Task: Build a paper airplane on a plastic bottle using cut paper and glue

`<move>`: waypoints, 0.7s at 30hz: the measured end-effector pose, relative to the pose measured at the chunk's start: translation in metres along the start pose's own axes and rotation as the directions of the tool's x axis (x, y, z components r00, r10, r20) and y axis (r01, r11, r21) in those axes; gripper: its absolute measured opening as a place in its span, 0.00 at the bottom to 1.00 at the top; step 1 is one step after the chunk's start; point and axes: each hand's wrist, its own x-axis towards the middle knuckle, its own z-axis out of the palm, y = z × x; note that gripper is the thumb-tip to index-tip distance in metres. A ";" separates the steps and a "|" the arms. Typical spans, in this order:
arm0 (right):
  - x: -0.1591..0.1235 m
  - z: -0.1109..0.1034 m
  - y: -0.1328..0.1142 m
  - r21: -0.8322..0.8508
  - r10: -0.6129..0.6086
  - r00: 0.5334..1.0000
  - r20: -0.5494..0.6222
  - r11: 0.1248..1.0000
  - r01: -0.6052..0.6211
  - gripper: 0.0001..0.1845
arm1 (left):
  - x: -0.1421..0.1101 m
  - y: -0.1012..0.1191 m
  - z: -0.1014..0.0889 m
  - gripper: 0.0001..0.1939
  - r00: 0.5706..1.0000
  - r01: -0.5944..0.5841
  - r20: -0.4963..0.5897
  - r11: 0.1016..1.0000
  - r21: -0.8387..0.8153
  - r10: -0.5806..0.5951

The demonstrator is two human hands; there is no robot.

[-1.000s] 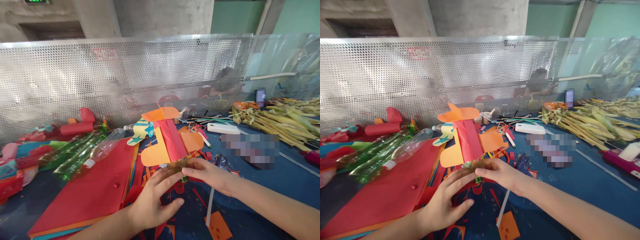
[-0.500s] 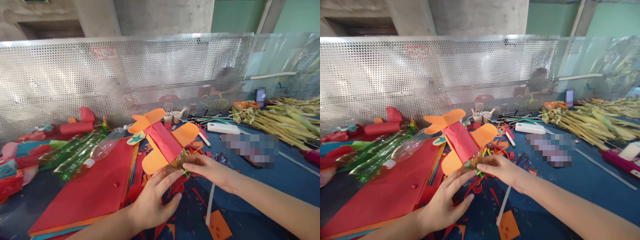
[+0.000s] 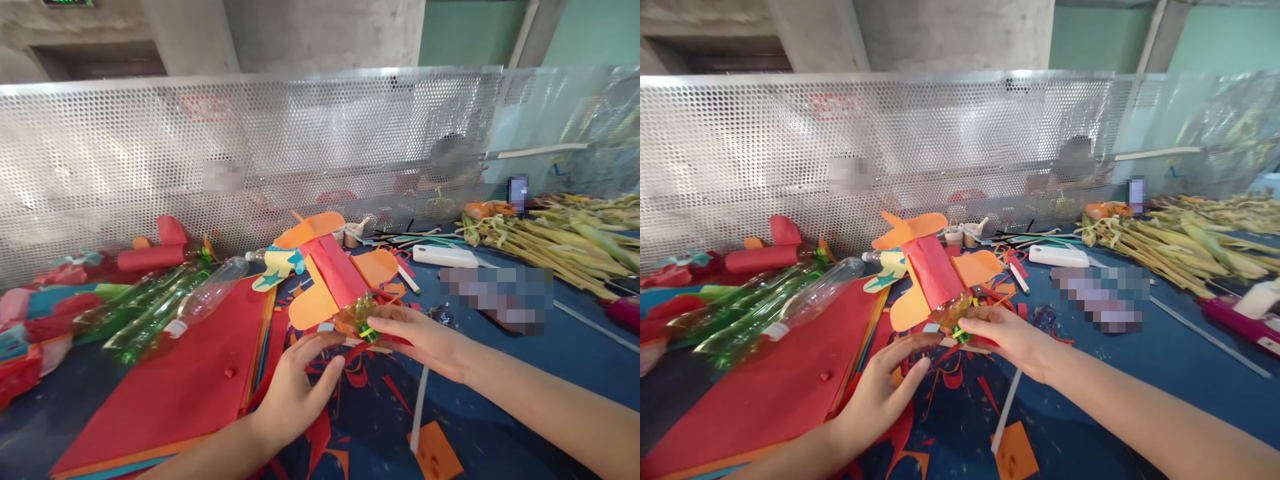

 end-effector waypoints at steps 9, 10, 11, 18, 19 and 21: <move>-0.008 0.013 0.000 -0.081 0.006 1.000 0.014 0.997 -0.005 0.19 | -0.001 -0.010 0.003 0.20 0.996 0.082 0.042 0.980 -0.183 -0.076; -0.009 0.014 0.000 -0.072 0.007 1.000 0.029 0.997 -0.005 0.19 | -0.001 -0.011 0.003 0.21 0.995 0.089 0.051 0.982 -0.165 -0.081; -0.009 0.016 0.001 -0.055 0.007 0.999 0.043 0.998 -0.005 0.19 | -0.002 -0.011 0.003 0.22 0.995 0.093 0.059 0.985 -0.147 -0.085; -0.011 0.019 0.012 0.011 0.037 0.996 0.083 0.999 -0.038 0.20 | -0.004 -0.013 0.004 0.37 0.996 0.060 0.075 0.996 -0.068 -0.055; -0.011 0.019 0.013 0.020 0.036 0.997 0.072 0.999 -0.037 0.20 | -0.004 -0.013 0.005 0.33 0.997 0.055 0.057 0.996 -0.069 -0.051; -0.010 0.019 0.015 0.026 0.025 0.998 0.055 0.999 -0.027 0.20 | -0.003 -0.013 0.006 0.23 0.999 0.036 0.004 0.995 -0.094 -0.035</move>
